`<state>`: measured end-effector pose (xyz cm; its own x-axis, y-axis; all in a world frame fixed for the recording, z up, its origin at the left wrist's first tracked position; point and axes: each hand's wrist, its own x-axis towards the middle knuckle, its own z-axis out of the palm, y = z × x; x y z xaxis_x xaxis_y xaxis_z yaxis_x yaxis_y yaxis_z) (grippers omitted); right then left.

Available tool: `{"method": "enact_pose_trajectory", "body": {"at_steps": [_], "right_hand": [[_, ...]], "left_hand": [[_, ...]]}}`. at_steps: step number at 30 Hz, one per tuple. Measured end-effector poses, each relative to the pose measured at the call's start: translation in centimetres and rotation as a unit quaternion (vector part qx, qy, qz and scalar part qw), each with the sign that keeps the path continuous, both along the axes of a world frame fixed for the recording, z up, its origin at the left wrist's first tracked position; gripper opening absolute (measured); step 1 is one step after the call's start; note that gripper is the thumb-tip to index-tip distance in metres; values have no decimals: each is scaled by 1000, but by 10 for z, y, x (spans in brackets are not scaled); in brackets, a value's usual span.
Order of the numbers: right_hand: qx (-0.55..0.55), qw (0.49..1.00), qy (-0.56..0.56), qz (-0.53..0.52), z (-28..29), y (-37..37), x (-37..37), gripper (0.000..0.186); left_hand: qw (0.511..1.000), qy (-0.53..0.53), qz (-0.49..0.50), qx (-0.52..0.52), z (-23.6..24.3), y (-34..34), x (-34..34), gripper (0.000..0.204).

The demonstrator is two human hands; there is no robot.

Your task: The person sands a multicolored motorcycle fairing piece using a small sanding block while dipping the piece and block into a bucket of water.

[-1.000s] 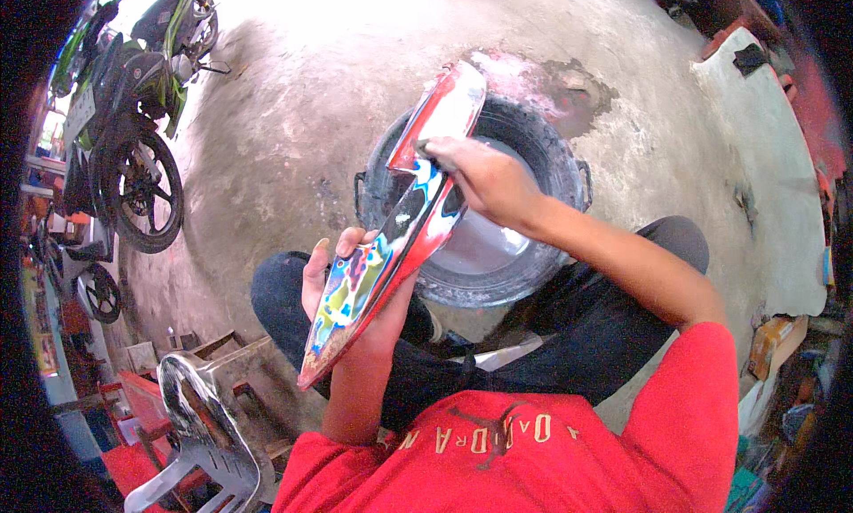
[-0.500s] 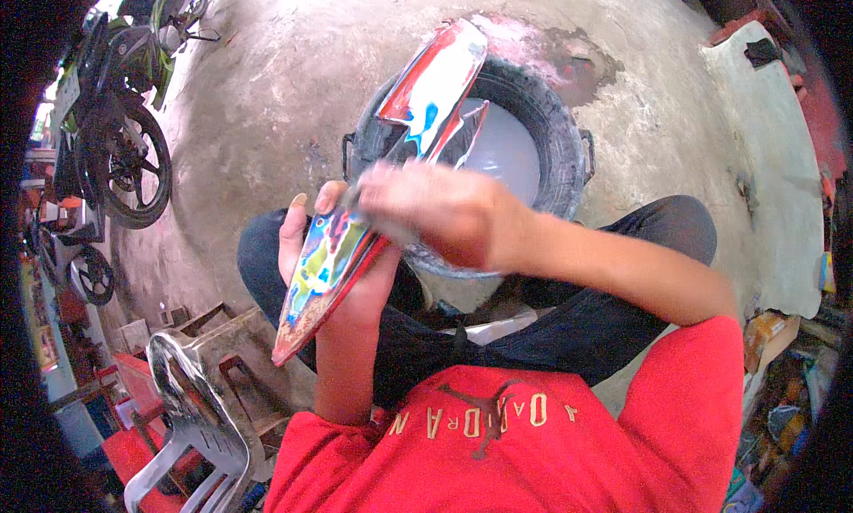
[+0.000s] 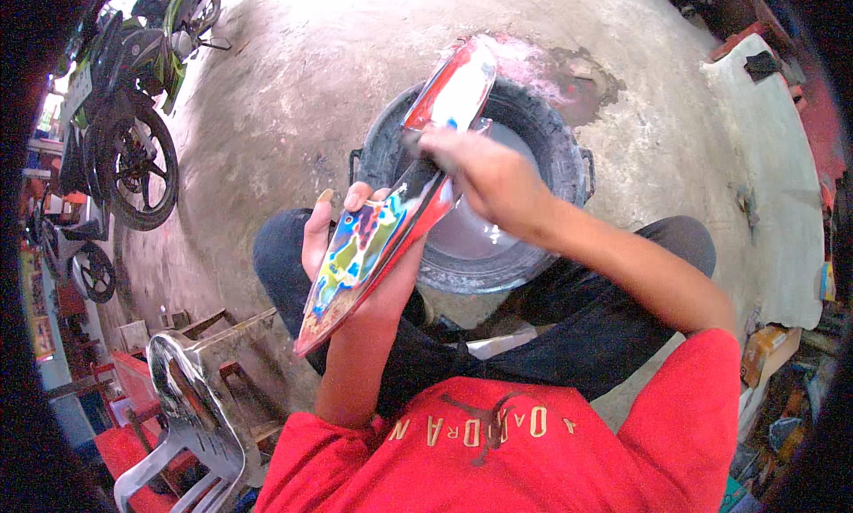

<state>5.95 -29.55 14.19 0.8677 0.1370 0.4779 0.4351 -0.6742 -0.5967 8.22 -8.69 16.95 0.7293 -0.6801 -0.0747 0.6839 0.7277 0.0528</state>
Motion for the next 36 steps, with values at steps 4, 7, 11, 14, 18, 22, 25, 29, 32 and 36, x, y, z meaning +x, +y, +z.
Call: {"method": "enact_pose_trajectory", "body": {"at_steps": [4,7,11,14,18,22,25,29,32,36], "right_hand": [[24,996,-50,75,22,33,-33,51],[-12,990,-73,116,35,34,-45,49],[-43,998,-44,33,15,11,-21,42],[-33,988,-87,123,45,50,-61,41],[-39,992,-80,84,31,26,-36,53],[-69,985,-73,142,53,53,-68,48],[-54,988,-60,135,45,47,-61,53],[-70,989,-55,115,47,47,-58,52],[-36,976,-78,198,59,59,-72,50],[-88,991,-62,75,39,35,-44,55]], "left_hand": [[996,42,44,67,9,-11,-3,34],[998,-1,-18,-54,-9,-6,-2,39],[993,88,39,69,-8,-15,-9,42],[999,11,15,48,-20,-11,-6,43],[987,106,60,109,-10,-25,-10,44],[983,82,-9,165,-7,-14,-8,37],[990,92,8,107,-10,-22,-14,35],[986,100,46,128,-12,-20,-11,39],[991,111,-13,78,-18,-19,-11,41],[988,136,58,45,-10,-23,-12,45]]}}
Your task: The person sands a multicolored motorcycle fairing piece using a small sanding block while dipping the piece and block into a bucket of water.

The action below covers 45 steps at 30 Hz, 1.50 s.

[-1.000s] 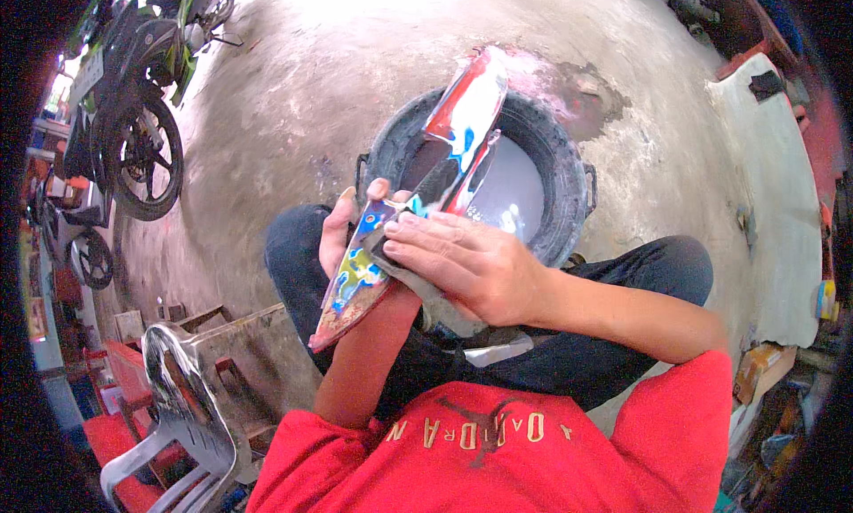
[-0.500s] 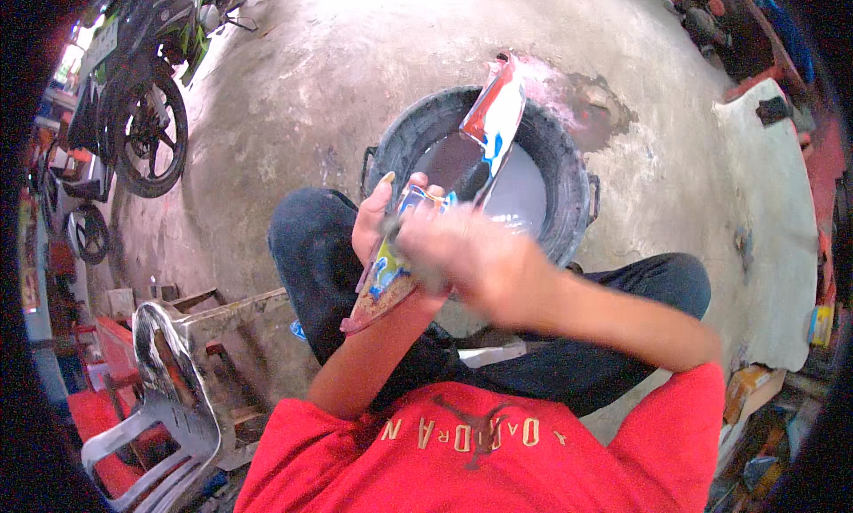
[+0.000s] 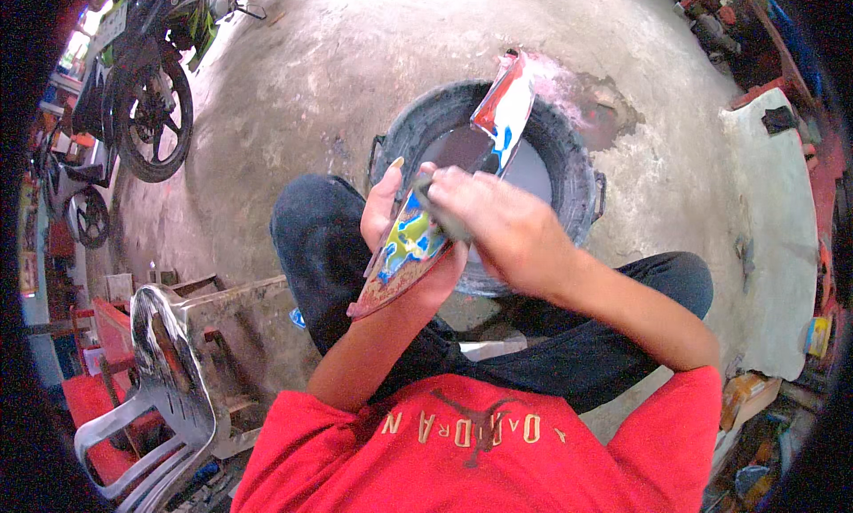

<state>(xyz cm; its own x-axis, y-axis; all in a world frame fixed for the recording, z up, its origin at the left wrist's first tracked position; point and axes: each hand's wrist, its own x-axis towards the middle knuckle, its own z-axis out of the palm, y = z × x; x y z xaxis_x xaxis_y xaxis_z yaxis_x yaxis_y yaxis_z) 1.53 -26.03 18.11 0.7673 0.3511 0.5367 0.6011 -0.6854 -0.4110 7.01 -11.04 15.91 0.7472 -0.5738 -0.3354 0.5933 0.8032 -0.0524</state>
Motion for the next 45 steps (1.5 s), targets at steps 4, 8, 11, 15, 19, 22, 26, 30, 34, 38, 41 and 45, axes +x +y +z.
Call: {"method": "enact_pose_trajectory", "body": {"at_steps": [4,8,11,15,19,22,26,30,34,38,41,45], "right_hand": [[3,998,-43,47,4,8,-19,51],[46,997,53,-37,-24,-30,16,46],[30,999,24,-30,-18,-17,12,47],[36,998,9,52,3,-2,-14,48],[44,994,46,-89,-48,-45,32,53],[40,998,30,-31,-16,-13,11,49],[54,997,-14,61,-14,-11,6,46],[38,988,103,-110,-41,-44,43,57],[37,995,5,94,0,5,-11,50],[61,997,6,-40,-36,-25,21,50],[48,995,52,-73,-36,-32,35,40],[33,997,-14,68,-7,3,-5,46]], "left_hand": [[994,-33,-101,22,-8,10,7,45],[999,-21,-6,-24,-3,5,1,44],[999,6,3,34,1,13,7,45],[990,-104,-68,-61,-14,20,11,42],[997,-75,-23,-20,-4,18,9,38],[993,-106,-15,-46,-6,23,12,36],[980,-134,-79,-125,-9,27,15,33],[986,-136,-48,-84,-7,25,16,33],[989,-119,-60,-66,-7,33,20,33],[991,-121,-28,-44,-1,26,13,33],[992,-107,-23,-68,-6,27,14,34],[973,-165,-98,-126,-15,29,26,33]]}}
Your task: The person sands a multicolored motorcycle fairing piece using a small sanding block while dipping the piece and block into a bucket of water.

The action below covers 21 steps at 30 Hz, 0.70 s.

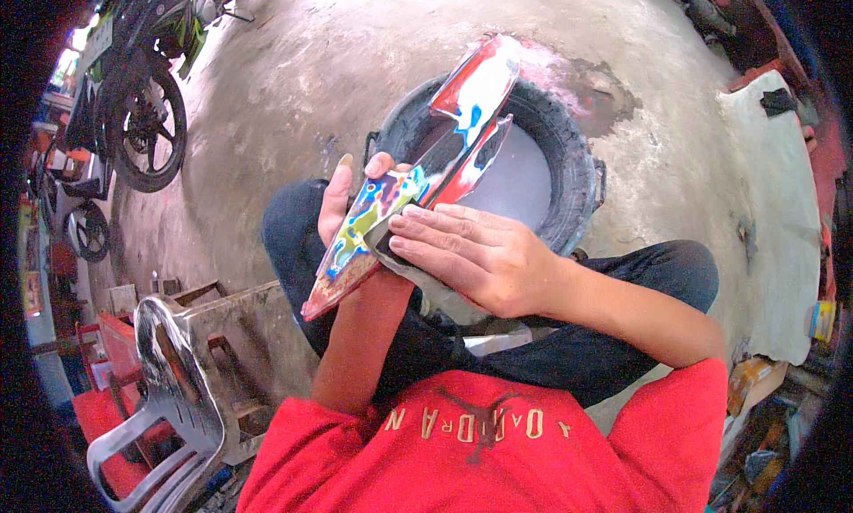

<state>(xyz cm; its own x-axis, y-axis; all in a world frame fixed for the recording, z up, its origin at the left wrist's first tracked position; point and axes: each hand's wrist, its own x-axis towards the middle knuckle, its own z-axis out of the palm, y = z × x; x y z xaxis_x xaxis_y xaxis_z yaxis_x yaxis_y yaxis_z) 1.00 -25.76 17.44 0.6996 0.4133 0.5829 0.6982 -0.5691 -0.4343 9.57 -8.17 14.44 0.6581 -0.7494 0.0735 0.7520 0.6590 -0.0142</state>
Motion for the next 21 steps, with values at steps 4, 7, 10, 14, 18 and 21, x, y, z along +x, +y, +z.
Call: {"method": "enact_pose_trajectory", "body": {"at_steps": [4,7,10,14,18,21], "right_hand": [[-24,990,24,-134,-35,-38,42,43],[-17,997,12,-78,-12,-9,22,52],[-3,999,-14,33,11,9,-5,49],[-14,992,41,-119,-4,-24,36,47],[-7,999,-33,1,16,14,-3,47],[-35,999,-34,-17,15,-7,8,49]], "left_hand": [[992,92,73,43,19,-8,-13,34],[978,103,102,152,29,-10,-12,34],[997,43,51,36,11,-4,-3,34],[990,98,81,59,32,-18,-11,35],[999,36,24,9,-1,1,2,38],[990,96,60,84,32,-21,-9,38]]}}
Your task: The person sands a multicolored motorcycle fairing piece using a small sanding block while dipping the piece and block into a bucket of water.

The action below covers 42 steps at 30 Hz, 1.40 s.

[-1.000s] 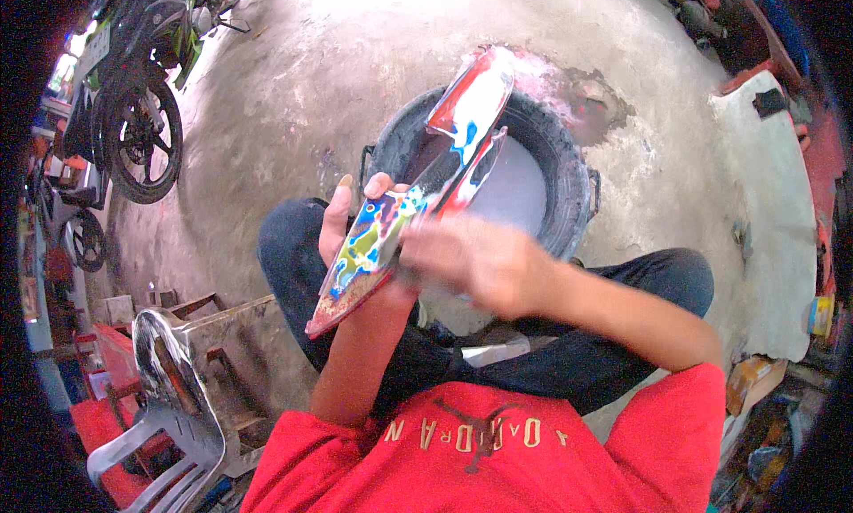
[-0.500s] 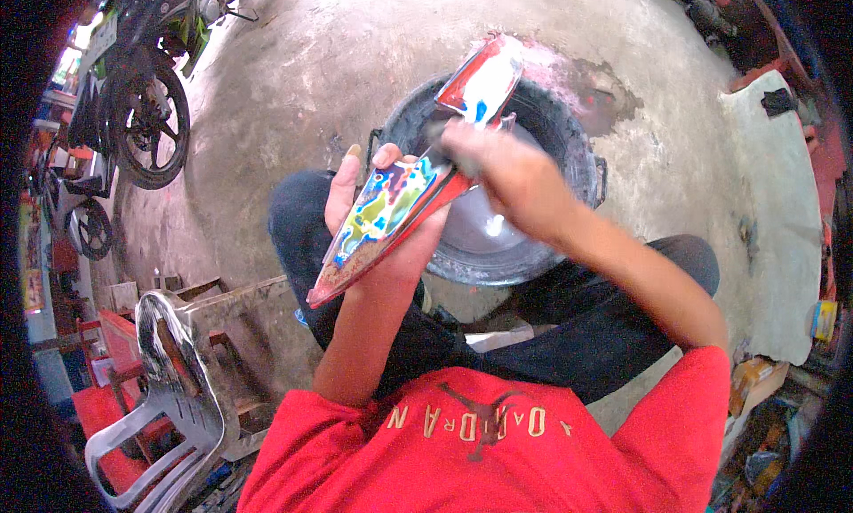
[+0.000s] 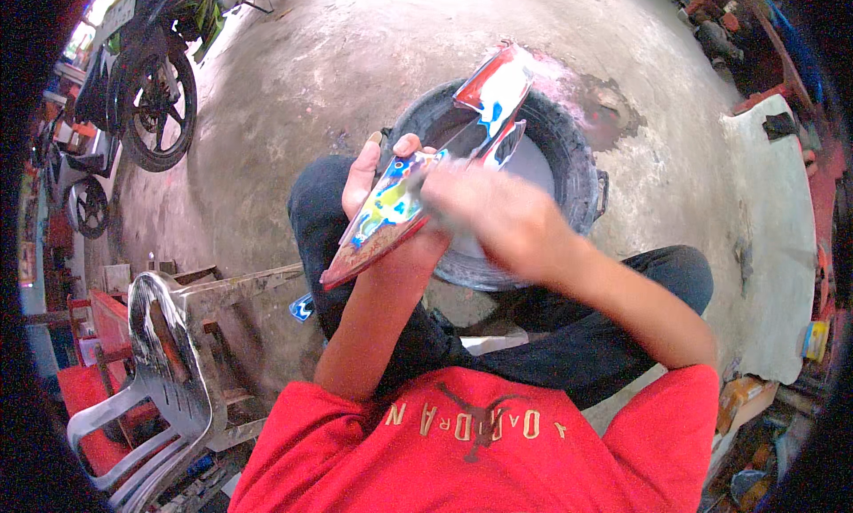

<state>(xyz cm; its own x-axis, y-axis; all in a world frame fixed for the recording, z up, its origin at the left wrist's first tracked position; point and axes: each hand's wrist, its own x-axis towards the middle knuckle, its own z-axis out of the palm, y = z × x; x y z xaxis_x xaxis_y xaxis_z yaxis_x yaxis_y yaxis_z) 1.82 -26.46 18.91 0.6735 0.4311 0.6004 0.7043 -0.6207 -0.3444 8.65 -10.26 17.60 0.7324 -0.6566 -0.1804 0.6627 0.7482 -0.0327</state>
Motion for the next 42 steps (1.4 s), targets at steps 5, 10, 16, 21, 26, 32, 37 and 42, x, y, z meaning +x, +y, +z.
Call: {"method": "enact_pose_trajectory", "body": {"at_steps": [5,10,16,21,26,32,37,42], "right_hand": [[12,999,27,-13,4,13,-6,50],[27,997,37,-69,-18,-14,17,45],[21,990,72,-124,-15,-10,20,44],[-27,989,84,-123,-6,-12,18,46],[-91,987,57,-117,4,-26,28,43],[-99,975,139,-145,3,-46,47,44],[-38,990,91,-103,7,-45,50,43],[13,982,150,-114,11,-38,59,47]], "left_hand": [[992,-91,-18,-88,-30,11,8,37],[999,-30,-2,-37,-11,0,2,35],[999,-4,41,19,1,-1,3,33],[999,-48,16,12,-4,3,6,33],[998,-2,51,36,0,0,0,32],[997,60,51,16,18,-1,1,31],[993,36,74,83,41,2,13,32],[995,-12,43,87,28,15,26,32]]}}
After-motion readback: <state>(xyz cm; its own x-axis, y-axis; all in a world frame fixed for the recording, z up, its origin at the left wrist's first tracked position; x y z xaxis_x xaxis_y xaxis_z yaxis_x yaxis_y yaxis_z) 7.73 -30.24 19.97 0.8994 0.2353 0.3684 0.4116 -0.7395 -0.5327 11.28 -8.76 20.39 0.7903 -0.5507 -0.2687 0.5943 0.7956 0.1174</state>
